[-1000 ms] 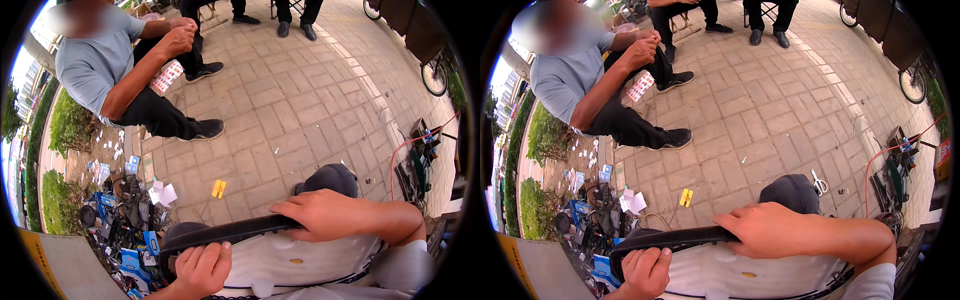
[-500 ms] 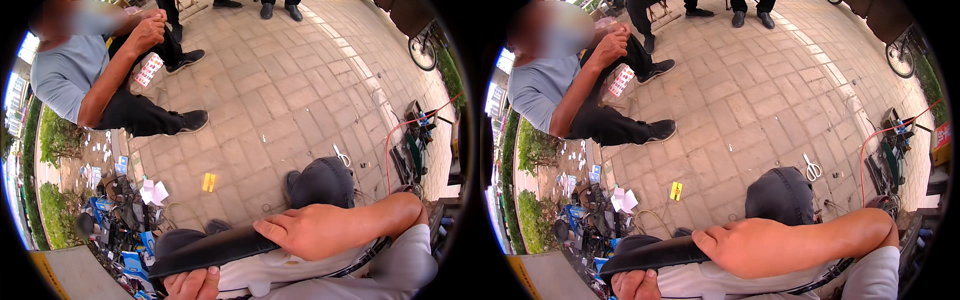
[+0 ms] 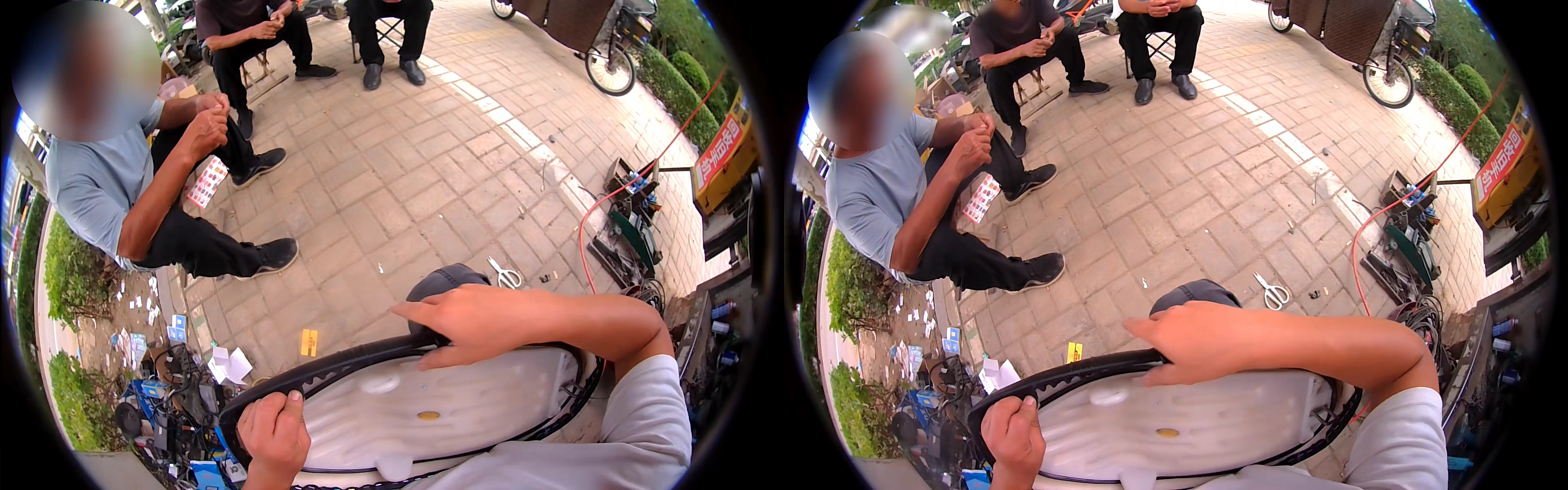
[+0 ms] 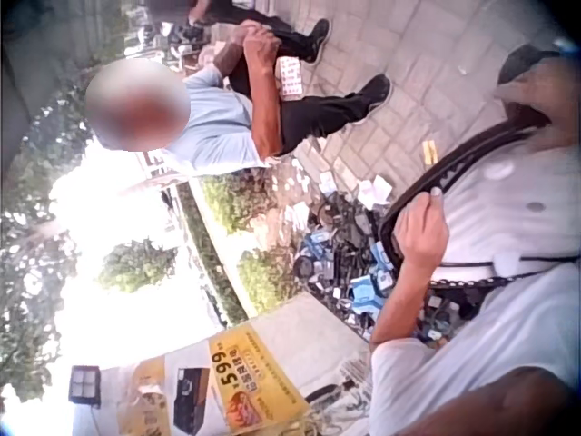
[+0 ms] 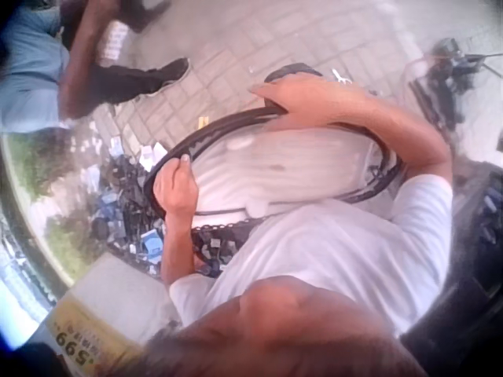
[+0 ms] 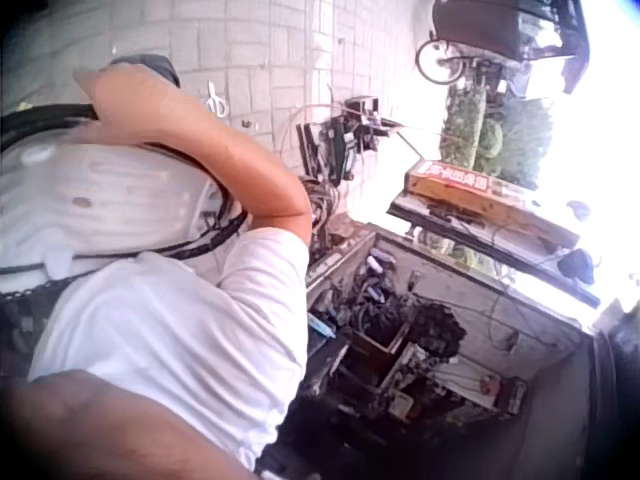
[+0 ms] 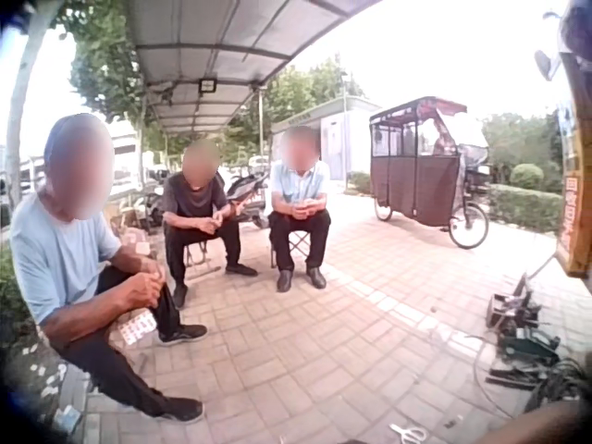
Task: The person works on a scooter seat, using a screwdriver to pry and remove a black rubber seal from the white plastic underside. They repeatedly lift and adjust the seal along the perimeter while seated outdoors.
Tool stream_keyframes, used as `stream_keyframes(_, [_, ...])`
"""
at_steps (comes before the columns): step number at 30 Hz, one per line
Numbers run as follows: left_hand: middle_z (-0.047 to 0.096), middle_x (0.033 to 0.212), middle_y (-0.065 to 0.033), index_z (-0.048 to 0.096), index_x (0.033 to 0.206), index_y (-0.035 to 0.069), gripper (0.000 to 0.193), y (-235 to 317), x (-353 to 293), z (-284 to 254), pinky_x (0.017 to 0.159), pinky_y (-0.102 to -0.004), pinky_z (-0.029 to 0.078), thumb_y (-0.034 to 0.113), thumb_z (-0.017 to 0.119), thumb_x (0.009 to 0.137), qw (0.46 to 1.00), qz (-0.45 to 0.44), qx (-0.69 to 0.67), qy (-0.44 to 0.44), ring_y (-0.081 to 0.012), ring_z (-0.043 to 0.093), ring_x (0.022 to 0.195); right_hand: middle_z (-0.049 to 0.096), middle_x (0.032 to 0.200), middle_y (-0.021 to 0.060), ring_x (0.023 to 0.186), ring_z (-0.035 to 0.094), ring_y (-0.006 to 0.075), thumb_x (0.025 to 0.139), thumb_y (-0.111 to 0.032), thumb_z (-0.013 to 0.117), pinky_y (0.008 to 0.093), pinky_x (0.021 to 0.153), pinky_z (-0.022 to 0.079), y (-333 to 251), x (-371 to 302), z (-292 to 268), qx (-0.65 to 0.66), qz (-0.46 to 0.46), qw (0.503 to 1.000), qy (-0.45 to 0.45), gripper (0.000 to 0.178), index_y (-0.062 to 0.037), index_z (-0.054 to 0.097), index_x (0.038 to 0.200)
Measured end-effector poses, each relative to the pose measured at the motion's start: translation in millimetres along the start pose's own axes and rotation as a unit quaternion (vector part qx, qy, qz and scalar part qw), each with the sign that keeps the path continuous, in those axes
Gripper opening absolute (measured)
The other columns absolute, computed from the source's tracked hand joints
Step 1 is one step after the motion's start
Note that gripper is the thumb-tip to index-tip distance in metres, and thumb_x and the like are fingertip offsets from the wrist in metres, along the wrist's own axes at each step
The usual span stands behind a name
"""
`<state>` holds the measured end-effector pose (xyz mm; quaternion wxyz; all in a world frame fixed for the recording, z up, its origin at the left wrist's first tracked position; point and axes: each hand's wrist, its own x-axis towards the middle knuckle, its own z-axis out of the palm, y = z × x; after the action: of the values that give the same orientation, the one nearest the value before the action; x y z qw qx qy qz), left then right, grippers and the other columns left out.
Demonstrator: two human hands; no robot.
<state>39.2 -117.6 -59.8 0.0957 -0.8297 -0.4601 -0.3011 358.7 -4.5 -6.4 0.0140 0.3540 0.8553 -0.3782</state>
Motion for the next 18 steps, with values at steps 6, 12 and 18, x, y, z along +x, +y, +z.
stream_keyframes(6, [0.059,0.08,-0.0132,0.066,0.089,-0.002,0.016,8.4,-14.9,-6.6,0.059,-0.0407,0.048,-0.008,0.074,0.077,1.0,-0.024,-0.001,0.002,-0.0317,0.059,0.066,0.068,0.118,0.023,0.107,0.065,0.0424,0.101,-0.043,0.059,0.0453,0.093,0.052,25.3,-52.0,18.6,0.113,0.017,0.993,0.011,0.061,0.0018,0.051,0.141])
stream_keyframes(12, [0.067,0.087,-0.0142,0.073,0.094,0.002,0.015,13.0,-12.4,-17.4,0.069,-0.0413,0.057,-0.002,0.079,0.081,0.999,-0.03,0.033,0.011,-0.0332,0.068,0.077,0.069,0.108,0.0236,0.103,0.066,0.0415,0.105,-0.039,0.051,0.0472,0.09,0.052,1.0,-46.6,33.2,0.009,0.028,0.997,0.067,0.053,-0.0009,0.05,0.142])
stream_keyframes(18, [0.067,0.086,-0.0149,0.073,0.094,0.001,0.014,13.8,-15.6,-26.4,0.068,-0.0413,0.057,-0.003,0.079,0.082,0.998,-0.04,0.045,-0.005,-0.0338,0.068,0.077,0.07,0.094,0.0266,0.092,0.066,0.0452,0.104,-0.038,0.053,0.0499,0.084,0.052,7.9,-11.5,12.7,0.009,0.052,0.993,-0.104,0.05,-0.0016,0.051,0.138])
